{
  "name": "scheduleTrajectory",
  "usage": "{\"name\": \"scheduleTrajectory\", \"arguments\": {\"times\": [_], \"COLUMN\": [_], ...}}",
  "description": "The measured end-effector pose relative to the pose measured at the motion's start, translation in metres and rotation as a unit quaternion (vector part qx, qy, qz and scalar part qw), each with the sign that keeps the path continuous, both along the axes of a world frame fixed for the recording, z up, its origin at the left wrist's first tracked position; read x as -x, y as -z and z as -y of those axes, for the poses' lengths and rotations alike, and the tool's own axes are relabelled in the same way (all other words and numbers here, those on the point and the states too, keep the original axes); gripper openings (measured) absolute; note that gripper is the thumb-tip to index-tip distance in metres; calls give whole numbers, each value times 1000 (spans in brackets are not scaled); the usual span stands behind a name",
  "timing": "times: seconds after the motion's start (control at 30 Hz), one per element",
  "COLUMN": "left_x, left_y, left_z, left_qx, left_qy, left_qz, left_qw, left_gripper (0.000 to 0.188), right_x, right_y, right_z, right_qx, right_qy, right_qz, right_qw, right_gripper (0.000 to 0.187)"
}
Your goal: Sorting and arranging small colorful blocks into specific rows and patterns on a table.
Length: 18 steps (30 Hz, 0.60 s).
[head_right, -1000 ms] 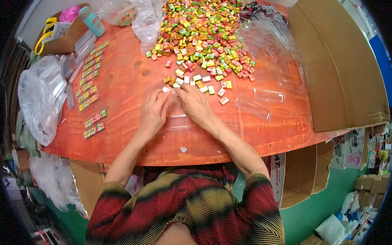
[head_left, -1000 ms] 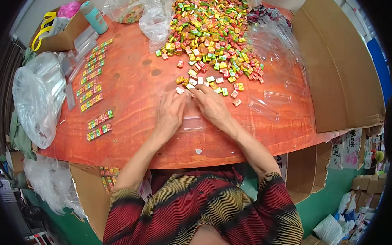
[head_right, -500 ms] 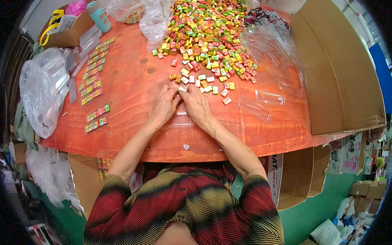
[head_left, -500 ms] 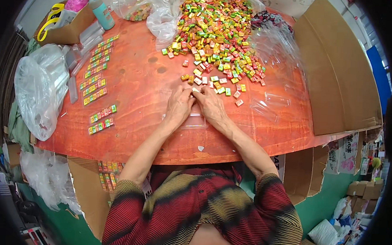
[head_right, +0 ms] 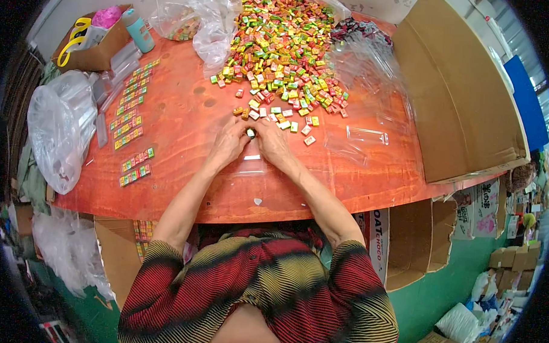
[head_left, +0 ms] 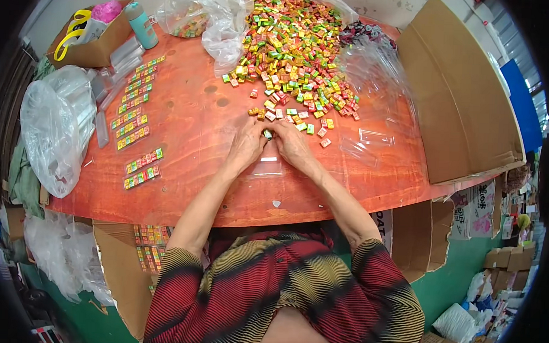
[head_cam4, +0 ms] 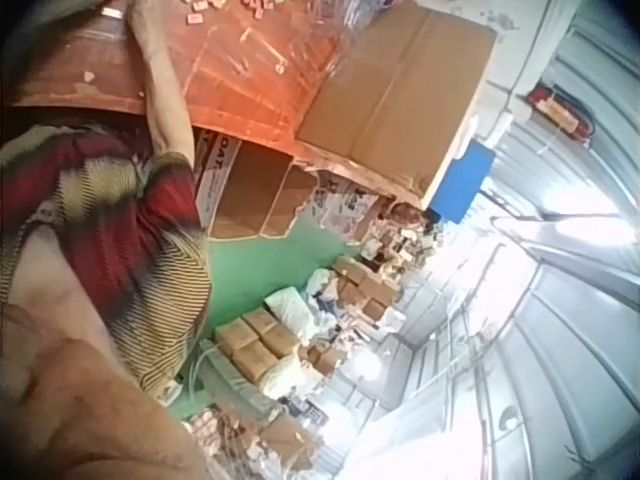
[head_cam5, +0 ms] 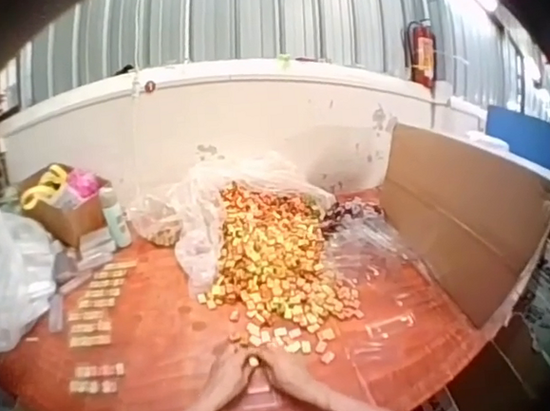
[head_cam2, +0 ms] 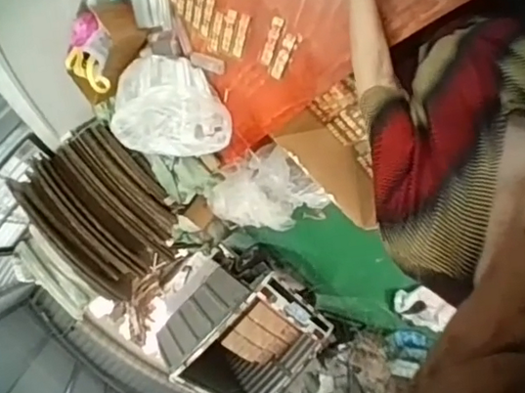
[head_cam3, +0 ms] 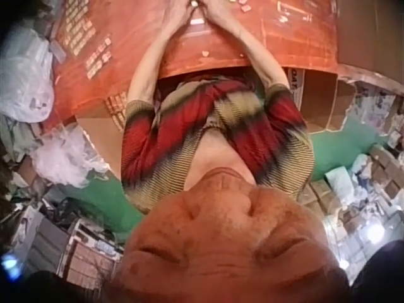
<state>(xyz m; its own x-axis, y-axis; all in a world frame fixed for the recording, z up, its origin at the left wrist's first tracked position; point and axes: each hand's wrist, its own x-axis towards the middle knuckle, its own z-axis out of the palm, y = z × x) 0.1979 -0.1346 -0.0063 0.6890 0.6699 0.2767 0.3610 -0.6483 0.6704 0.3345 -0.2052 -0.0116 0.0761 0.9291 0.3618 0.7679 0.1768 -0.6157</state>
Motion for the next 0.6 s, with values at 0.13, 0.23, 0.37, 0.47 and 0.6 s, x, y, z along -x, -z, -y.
{"name": "scheduleTrajectory", "arguments": {"times": [0.13,0.23,0.37,0.47,0.6], "left_x": [7,7,-2,-6,-18], "left_y": [-11,-6,-4,-6,-1], "left_z": [13,12,11,11,13], "left_qx": [25,24,-7,-35,-61], "left_qy": [25,-9,4,24,30], "left_qz": [-18,-1,-20,-37,-11], "left_qw": [999,1000,1000,998,998], "left_gripper": [43,47,46,40,32], "right_x": [-9,-16,-42,-29,-9], "right_y": [-4,-12,-10,-15,-4], "right_z": [16,24,28,26,13], "right_qx": [11,-10,-14,33,61], "right_qy": [7,25,125,140,190], "right_qz": [-80,-143,-52,50,151], "right_qw": [997,989,991,988,968], "right_gripper": [34,33,23,19,17]}}
